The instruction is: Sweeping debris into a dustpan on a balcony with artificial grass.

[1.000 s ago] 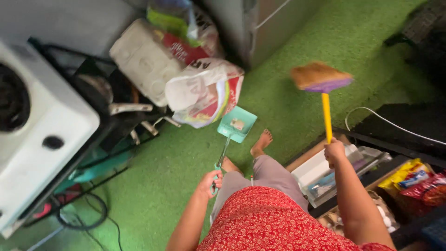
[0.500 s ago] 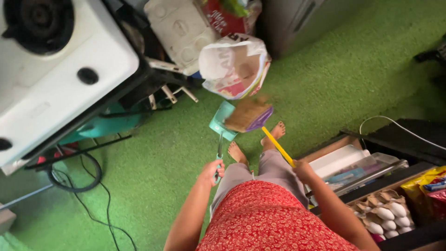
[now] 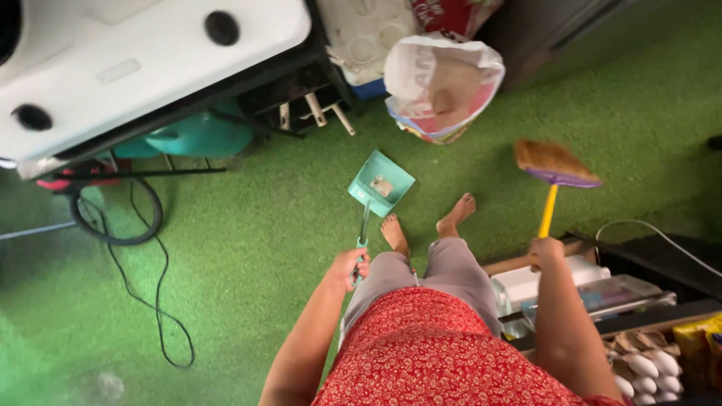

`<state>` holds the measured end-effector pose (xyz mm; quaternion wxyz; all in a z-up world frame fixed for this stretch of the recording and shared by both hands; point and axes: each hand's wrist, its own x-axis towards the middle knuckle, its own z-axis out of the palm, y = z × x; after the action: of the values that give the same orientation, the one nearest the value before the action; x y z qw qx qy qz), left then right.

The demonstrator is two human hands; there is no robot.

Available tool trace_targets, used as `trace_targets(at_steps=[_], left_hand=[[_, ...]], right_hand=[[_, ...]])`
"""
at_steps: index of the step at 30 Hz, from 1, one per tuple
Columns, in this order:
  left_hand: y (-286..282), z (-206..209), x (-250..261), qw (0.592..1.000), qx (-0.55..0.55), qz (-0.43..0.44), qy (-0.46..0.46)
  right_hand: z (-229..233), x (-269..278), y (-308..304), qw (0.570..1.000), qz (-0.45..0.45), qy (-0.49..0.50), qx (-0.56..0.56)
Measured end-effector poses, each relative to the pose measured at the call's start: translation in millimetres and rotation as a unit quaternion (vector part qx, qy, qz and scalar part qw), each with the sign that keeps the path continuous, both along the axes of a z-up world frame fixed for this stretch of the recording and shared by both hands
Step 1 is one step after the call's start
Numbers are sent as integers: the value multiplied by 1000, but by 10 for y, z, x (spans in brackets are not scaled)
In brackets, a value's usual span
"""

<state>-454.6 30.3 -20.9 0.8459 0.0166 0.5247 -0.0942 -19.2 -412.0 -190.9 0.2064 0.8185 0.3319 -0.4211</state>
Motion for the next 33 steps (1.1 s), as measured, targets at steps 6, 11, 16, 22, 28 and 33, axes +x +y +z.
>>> trace_targets(at_steps=[6,11,16,22,28,33], left_hand=[[-32,-149,-168,999,15,28,15],[27,-175,-272,998,13,63,5],[-32,-288,-475,992,24,123,-10],[-283,-44,-881,971,6,237,-16],[-573,125,-937,944,41,329,-3],[-878,139,-712,901,31,430,-44]], right_hand=[[-198,-870,943,999,-39,33,0],[1044,-1326,1447,904,-364,190,117],[1543,-1034,1572,946,-204,198,155],[1733,-586,2101,943,-217,218,130],[1668,-364,2878,953,-160,234,110],[1509,-68,3311,946,-130,292,62]])
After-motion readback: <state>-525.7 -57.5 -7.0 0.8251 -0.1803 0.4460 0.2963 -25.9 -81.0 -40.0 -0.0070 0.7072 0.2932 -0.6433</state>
